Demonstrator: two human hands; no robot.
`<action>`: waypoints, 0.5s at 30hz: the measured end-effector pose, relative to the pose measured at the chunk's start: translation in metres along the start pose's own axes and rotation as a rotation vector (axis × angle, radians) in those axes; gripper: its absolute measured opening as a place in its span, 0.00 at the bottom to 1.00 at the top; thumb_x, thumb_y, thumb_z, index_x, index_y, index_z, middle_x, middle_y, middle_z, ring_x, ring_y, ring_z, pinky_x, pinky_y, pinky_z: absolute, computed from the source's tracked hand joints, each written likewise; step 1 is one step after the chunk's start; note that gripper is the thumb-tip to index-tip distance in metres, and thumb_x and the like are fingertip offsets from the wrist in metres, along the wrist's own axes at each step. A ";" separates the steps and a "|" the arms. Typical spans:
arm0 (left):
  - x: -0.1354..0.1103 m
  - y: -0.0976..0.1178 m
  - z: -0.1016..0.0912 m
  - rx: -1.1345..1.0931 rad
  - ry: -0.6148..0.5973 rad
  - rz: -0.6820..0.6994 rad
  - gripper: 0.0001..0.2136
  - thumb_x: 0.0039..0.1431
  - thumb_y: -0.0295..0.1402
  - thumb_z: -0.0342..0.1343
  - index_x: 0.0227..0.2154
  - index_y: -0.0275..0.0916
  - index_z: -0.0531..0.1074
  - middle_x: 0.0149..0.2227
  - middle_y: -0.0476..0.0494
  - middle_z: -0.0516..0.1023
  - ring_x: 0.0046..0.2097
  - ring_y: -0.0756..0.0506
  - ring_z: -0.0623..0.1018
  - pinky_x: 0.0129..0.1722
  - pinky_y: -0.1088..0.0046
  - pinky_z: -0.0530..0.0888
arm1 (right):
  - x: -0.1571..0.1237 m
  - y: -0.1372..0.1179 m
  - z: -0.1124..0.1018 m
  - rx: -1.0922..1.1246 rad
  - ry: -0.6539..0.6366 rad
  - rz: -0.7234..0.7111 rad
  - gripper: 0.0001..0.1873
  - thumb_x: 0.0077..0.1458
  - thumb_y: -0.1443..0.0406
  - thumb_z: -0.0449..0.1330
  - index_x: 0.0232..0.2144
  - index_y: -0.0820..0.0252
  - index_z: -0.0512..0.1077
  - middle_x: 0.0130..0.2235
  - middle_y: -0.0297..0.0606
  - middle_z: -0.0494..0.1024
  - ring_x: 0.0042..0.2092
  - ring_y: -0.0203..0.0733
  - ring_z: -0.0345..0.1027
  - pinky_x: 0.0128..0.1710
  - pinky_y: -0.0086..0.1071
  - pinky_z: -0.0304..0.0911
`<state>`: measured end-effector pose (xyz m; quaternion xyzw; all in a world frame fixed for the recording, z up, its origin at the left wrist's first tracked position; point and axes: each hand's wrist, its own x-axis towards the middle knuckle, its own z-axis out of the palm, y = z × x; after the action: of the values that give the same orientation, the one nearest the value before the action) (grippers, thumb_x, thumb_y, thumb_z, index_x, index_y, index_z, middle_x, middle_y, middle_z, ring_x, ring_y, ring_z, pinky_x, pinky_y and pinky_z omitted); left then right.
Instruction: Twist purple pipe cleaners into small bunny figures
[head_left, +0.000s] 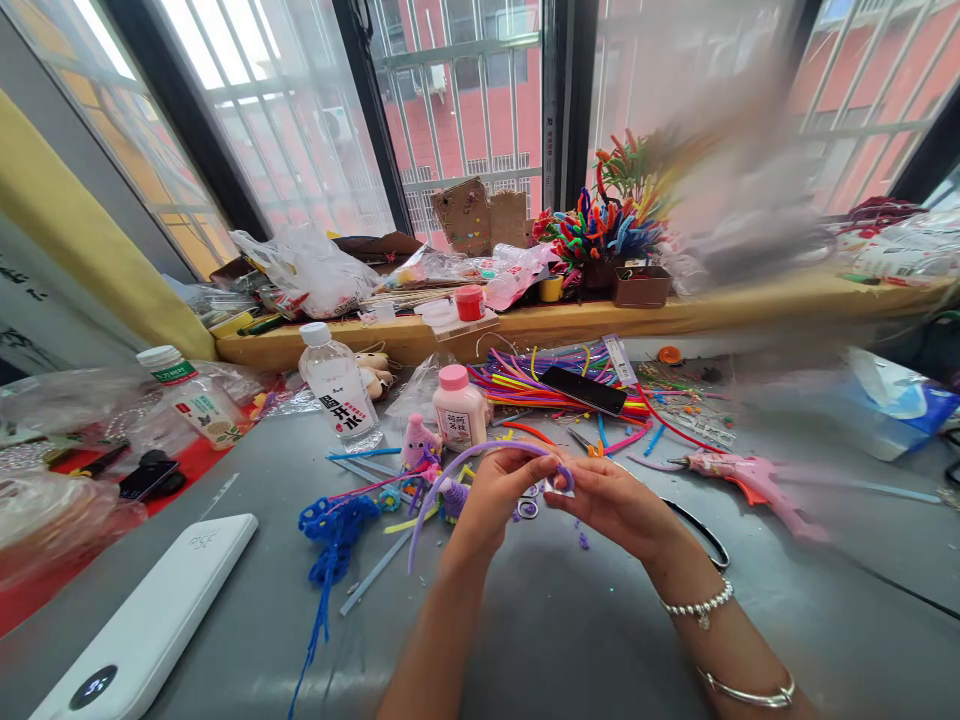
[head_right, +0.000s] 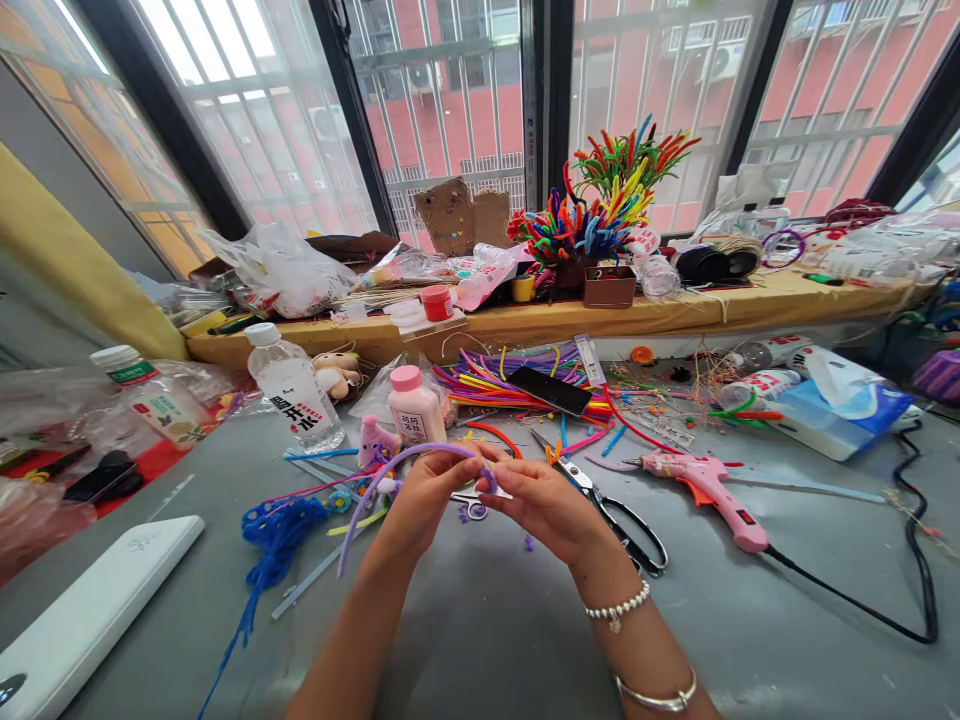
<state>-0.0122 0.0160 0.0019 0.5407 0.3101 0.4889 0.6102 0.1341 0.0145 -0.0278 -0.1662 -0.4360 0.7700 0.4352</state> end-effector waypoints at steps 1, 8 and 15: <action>0.000 0.000 0.000 0.002 -0.004 0.000 0.08 0.45 0.34 0.59 0.19 0.35 0.73 0.24 0.47 0.73 0.29 0.49 0.71 0.37 0.72 0.65 | 0.000 0.000 -0.001 -0.004 -0.013 -0.002 0.08 0.50 0.62 0.60 0.28 0.60 0.77 0.49 0.40 0.67 0.51 0.42 0.56 0.46 0.34 0.56; -0.001 0.001 0.001 0.010 -0.003 -0.012 0.07 0.45 0.34 0.59 0.20 0.35 0.73 0.24 0.47 0.73 0.30 0.48 0.71 0.39 0.70 0.65 | -0.001 0.000 -0.001 0.004 -0.017 0.020 0.07 0.48 0.62 0.62 0.26 0.59 0.77 0.45 0.37 0.69 0.45 0.37 0.61 0.46 0.33 0.56; -0.001 -0.001 0.000 0.034 -0.045 0.027 0.06 0.47 0.32 0.57 0.21 0.35 0.74 0.25 0.46 0.74 0.31 0.48 0.71 0.38 0.71 0.65 | -0.002 -0.002 0.001 0.029 -0.011 0.035 0.05 0.45 0.63 0.64 0.24 0.60 0.77 0.40 0.36 0.71 0.38 0.33 0.61 0.44 0.30 0.58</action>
<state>-0.0122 0.0149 0.0012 0.5659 0.2972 0.4795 0.6012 0.1356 0.0130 -0.0261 -0.1631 -0.4241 0.7848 0.4214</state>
